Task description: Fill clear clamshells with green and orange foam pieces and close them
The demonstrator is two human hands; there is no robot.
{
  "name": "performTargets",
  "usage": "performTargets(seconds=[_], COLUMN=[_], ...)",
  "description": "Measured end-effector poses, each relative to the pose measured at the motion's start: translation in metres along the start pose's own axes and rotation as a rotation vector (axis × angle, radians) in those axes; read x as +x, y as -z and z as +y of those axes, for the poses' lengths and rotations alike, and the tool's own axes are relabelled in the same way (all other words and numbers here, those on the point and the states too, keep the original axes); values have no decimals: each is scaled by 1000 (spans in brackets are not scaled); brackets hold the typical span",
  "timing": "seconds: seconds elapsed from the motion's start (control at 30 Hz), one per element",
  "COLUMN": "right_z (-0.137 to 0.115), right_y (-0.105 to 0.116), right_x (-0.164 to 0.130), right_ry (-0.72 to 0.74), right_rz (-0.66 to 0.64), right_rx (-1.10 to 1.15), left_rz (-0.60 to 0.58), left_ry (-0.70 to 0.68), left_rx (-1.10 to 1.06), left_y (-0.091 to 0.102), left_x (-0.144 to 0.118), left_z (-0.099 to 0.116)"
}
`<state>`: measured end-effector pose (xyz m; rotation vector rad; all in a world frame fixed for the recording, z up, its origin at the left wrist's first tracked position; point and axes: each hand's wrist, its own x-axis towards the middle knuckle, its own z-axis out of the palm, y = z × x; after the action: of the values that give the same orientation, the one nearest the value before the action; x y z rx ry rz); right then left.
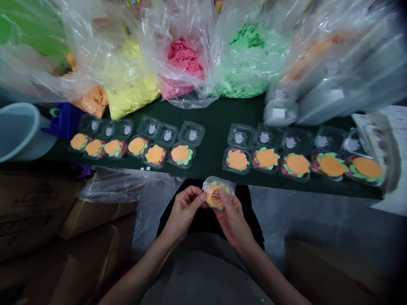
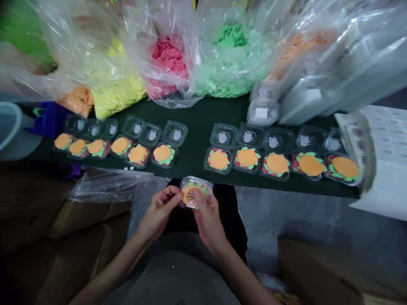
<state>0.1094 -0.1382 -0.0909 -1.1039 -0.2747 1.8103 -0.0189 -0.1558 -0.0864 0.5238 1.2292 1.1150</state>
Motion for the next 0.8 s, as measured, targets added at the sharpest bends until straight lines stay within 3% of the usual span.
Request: performTargets(seconds=[0.13, 0.4, 0.53, 0.67, 0.8], right_z=[-5, -54, -53, -43, -38], right_y=[2, 12, 9, 8, 9], right_x=[3, 18, 23, 22, 18], right_ry=[-4, -105, -110, -60, -40], right_rz=[-20, -231, -193, -99, -78], right_rx=[-25, -335, -324, -201, -134], left_rz=[-2, -191, -254, -209, -186], left_ry=[-23, 10, -22, -75, -158], left_rx=[5, 248, 336, 365, 574], left_y=[2, 21, 21, 19, 20], left_x=[7, 21, 28, 26, 13], left_z=[1, 29, 36, 29, 21])
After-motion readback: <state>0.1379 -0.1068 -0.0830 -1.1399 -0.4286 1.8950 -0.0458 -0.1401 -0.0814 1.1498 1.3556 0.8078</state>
